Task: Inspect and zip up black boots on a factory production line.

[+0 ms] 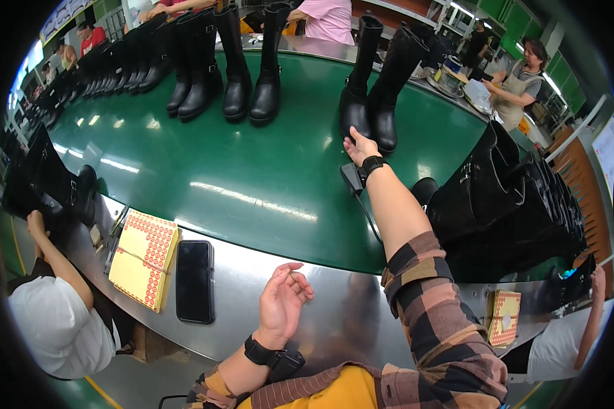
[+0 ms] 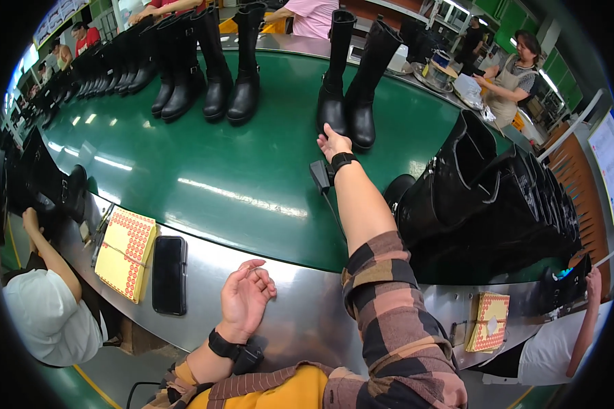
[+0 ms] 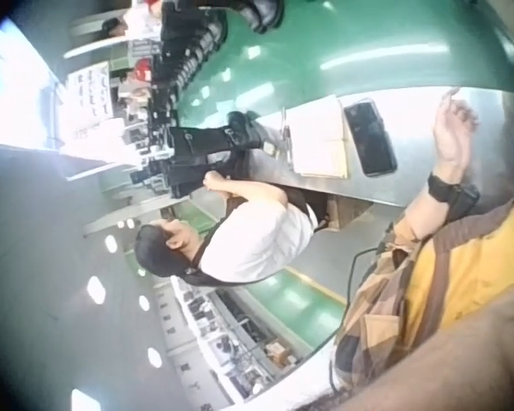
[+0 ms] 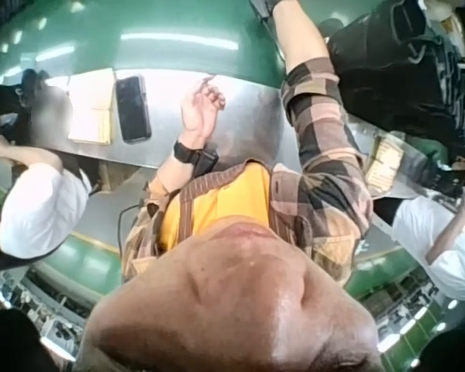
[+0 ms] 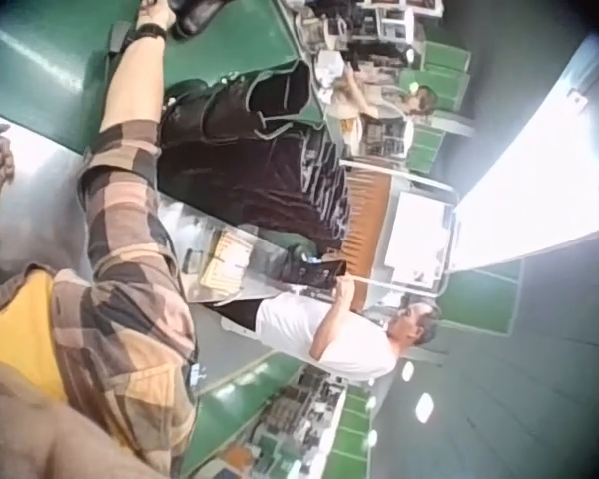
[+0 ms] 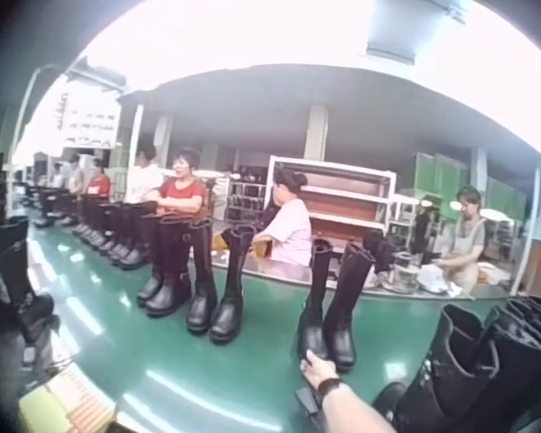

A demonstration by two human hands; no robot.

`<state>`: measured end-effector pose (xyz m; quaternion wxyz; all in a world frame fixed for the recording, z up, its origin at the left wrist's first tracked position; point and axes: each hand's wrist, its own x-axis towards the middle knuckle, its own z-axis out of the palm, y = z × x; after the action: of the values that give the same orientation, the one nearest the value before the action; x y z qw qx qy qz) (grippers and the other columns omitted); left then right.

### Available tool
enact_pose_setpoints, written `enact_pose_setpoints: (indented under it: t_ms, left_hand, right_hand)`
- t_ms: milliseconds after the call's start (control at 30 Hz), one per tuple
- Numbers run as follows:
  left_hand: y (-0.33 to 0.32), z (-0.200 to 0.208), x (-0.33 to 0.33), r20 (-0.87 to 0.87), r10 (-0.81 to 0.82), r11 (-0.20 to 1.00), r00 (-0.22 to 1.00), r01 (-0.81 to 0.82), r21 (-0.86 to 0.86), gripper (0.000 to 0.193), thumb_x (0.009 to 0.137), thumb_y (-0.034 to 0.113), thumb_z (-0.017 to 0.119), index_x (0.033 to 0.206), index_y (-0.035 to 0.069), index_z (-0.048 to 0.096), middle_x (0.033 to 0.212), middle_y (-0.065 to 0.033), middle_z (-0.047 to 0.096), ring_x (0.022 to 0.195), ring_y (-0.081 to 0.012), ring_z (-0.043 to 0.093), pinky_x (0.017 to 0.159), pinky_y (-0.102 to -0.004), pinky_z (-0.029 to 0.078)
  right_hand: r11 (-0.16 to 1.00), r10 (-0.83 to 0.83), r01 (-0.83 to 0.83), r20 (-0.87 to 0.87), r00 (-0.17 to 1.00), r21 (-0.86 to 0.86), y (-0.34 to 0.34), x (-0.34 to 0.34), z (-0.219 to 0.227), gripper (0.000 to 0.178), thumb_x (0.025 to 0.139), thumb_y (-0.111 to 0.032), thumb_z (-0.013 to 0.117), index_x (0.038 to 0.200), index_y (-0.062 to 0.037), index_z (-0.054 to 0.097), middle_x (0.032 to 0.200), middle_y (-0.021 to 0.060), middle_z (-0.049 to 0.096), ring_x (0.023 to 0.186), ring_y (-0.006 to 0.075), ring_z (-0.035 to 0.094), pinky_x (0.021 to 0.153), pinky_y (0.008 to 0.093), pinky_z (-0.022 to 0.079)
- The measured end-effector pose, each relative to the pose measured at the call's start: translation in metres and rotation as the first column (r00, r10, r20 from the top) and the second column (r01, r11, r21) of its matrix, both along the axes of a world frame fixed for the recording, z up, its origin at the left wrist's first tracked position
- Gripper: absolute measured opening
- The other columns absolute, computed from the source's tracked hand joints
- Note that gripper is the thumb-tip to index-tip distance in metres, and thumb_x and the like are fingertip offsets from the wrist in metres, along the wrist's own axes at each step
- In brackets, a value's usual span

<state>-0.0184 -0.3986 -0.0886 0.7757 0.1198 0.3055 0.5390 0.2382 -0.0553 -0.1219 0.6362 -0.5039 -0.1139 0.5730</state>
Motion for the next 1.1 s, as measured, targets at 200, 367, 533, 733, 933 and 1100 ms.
enact_pose_setpoints:
  t_ms: [200, 367, 533, 733, 933, 1100]
  left_hand:
    - [0.004, -0.004, 0.002, 0.004, -0.049, 0.999, 0.999, 0.049, 0.01, 0.03, 0.094, 0.026, 0.046, 0.109, 0.001, 0.053, 0.08, -0.0101, 0.056, 0.075, -0.0241, 0.056, 0.072, -0.0362, 0.047]
    - [0.005, -0.009, -0.001, 0.012, -0.049, 0.999, 0.999, 0.049, 0.016, 0.029, 0.095, 0.026, 0.048, 0.108, 0.001, 0.054, 0.079, -0.0087, 0.056, 0.074, -0.0225, 0.056, 0.07, -0.035, 0.047]
    - [0.007, -0.018, -0.004, 0.031, -0.115, 0.993, 0.993, 0.113, 0.045, 0.03, 0.094, 0.026, 0.048, 0.11, 0.001, 0.052, 0.083, -0.0095, 0.054, 0.076, -0.023, 0.054, 0.071, -0.0365, 0.047]
    - [0.006, -0.02, -0.005, -0.028, -0.112, 0.988, 0.993, 0.114, 0.107, 0.026, 0.095, 0.021, 0.052, 0.112, 0.001, 0.054, 0.083, -0.0091, 0.056, 0.076, -0.0208, 0.058, 0.07, -0.0331, 0.05]
    - [-0.016, 0.013, 0.052, -0.626, -0.116, 0.869, 0.771, 0.385, 0.313, 0.028, 0.092, 0.018, 0.06, 0.117, 0.005, 0.058, 0.104, -0.0094, 0.057, 0.091, -0.0208, 0.061, 0.075, -0.0295, 0.052]
    - [-0.019, 0.067, 0.145, -0.889, 0.336, 0.471, 0.312, 0.761, 0.446, 0.051, 0.081, 0.036, 0.073, 0.128, 0.021, 0.06, 0.145, -0.0283, 0.031, 0.14, -0.0401, 0.024, 0.111, -0.0486, 0.029]
  right_hand:
    - [0.994, -0.078, 0.077, 0.011, 0.997, 0.079, -0.05, -0.005, -0.02, 0.038, 0.088, -0.008, 0.067, 0.122, -0.0036, 0.051, 0.099, 0.0103, 0.059, 0.092, 0.0233, 0.064, 0.082, 0.0414, 0.056]
    - [0.89, 0.456, -0.454, -0.045, 0.889, 0.044, -0.187, -0.045, 0.012, 0.008, 0.091, -0.018, 0.064, 0.095, -0.012, 0.06, 0.082, -0.0004, 0.063, 0.077, 0.011, 0.06, 0.071, 0.0269, 0.05]
    - [0.731, 0.649, -0.68, 0.253, 0.717, 0.052, -0.353, -0.02, 0.086, 0.031, 0.092, -0.022, 0.065, 0.119, -0.0073, 0.059, 0.097, 0.0, 0.062, 0.087, 0.0083, 0.058, 0.083, 0.0255, 0.047]
    - [0.906, 0.388, -0.421, 0.458, 0.8, -0.032, -0.523, 0.057, 0.072, 0.023, 0.093, -0.017, 0.064, 0.108, 0.0013, 0.062, 0.086, 0.0032, 0.063, 0.072, 0.0087, 0.059, 0.068, 0.023, 0.051]
    - [0.999, -0.029, 0.052, 0.831, 0.555, -0.001, -0.614, 0.081, 0.039, 0.013, 0.088, -0.011, 0.067, 0.092, 0.0012, 0.068, 0.073, 0.0048, 0.066, 0.069, 0.0095, 0.063, 0.065, 0.0235, 0.05]
    - [0.984, -0.176, 0.077, 0.961, 0.213, 0.163, -0.613, 0.083, 0.027, 0.009, 0.081, -0.012, 0.071, 0.085, -0.0042, 0.07, 0.068, 0.0068, 0.064, 0.053, 0.0197, 0.055, 0.055, 0.032, 0.043]
